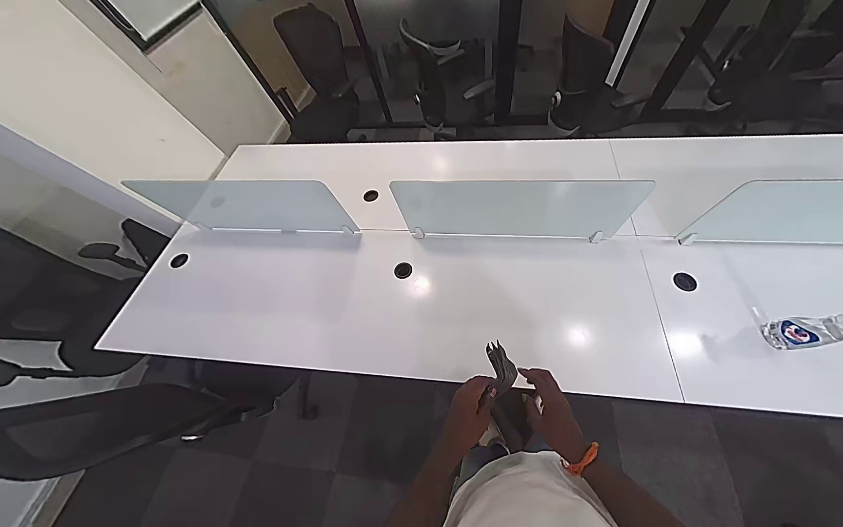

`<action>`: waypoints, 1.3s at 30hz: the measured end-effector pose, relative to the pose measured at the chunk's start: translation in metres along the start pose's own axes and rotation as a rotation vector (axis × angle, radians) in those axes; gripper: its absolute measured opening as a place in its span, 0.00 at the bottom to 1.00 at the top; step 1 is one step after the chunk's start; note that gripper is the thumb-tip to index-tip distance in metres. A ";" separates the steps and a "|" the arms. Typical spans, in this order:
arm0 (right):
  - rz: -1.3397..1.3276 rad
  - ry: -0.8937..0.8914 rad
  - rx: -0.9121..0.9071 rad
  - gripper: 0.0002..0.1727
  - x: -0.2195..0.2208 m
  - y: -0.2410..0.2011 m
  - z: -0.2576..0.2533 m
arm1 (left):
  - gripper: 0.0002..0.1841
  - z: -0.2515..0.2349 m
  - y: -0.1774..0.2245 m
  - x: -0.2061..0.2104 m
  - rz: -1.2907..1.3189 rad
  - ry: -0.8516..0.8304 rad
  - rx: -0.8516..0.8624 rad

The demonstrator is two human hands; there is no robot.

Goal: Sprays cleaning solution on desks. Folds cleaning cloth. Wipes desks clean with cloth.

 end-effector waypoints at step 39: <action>-0.275 0.265 0.029 0.07 -0.057 0.086 -0.083 | 0.15 -0.086 -0.035 0.006 0.388 0.170 -0.067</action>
Point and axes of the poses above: each hand's wrist, its own z-axis away from the middle knuckle, its own x-axis out of the palm, y = z × x, the point moved 8 cm from there along -z, towards the middle knuckle, and after that the axes turned 13 degrees about y, right-handed, at the moved point
